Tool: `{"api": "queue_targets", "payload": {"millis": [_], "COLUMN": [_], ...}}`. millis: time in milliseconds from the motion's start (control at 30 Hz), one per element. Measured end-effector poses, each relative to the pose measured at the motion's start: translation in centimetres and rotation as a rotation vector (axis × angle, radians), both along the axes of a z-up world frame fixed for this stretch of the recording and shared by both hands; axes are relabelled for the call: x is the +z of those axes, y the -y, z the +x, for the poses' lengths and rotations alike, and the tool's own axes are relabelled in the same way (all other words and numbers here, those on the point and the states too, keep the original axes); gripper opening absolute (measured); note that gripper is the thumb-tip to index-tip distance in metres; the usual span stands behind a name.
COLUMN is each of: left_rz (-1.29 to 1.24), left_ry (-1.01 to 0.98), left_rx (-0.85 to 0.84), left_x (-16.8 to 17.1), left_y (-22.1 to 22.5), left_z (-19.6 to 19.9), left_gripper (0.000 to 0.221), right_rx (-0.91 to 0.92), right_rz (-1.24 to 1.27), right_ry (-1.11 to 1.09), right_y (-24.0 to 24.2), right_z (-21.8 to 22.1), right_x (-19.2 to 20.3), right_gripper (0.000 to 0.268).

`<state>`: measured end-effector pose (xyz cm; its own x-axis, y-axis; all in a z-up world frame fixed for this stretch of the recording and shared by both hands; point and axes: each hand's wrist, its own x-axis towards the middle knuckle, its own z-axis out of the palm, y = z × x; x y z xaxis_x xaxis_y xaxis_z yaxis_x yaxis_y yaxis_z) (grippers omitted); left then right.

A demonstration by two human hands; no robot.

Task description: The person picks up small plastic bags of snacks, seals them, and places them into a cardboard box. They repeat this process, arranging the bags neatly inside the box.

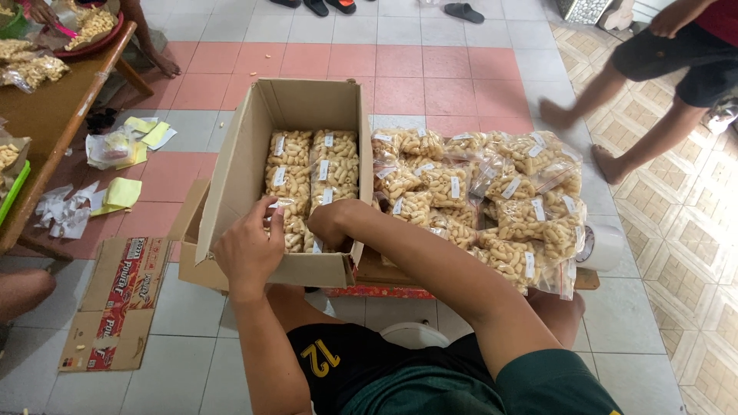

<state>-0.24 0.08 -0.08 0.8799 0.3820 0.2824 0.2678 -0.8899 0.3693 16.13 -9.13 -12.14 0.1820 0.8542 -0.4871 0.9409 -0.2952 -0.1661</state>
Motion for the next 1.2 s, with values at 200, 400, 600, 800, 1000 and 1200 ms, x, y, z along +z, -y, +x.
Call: {"api": "queue_targets", "payload": {"millis": [200,400,600,800,1000,1200], "left_rz": [0.003,0.018,0.049,0.055,0.037,0.050], "left_ry": [-0.016,0.019,0.035,0.042,0.055,0.048], "left_rx": [0.000,-0.016,0.010,0.012,-0.011,-0.012], "left_x": [0.1,0.4,-0.3,-0.1,0.1,0.0], "left_y": [0.0,0.3,0.1,0.2,0.3,0.3], "left_z": [0.0,-0.3,-0.2,-0.3,-0.4,-0.3], "left_gripper": [0.039,0.037,0.039,0.039,0.038,0.039], "right_rx": [0.011,0.002,-0.017,-0.043,-0.043,-0.063], "right_rz": [0.002,-0.017,0.004,-0.007,0.016,0.054], "right_ry": [-0.002,0.010,-0.022,-0.036,-0.037,-0.093], "right_y": [-0.3,-0.4,-0.2,-0.2,-0.8,-0.5], "right_z": [-0.2,0.0,0.0,0.0,0.8,0.7], "right_x": [0.7,0.3,0.6,0.3,-1.6,-0.7], "right_gripper": [0.028,0.026,0.025,0.027,0.023,0.024]}}
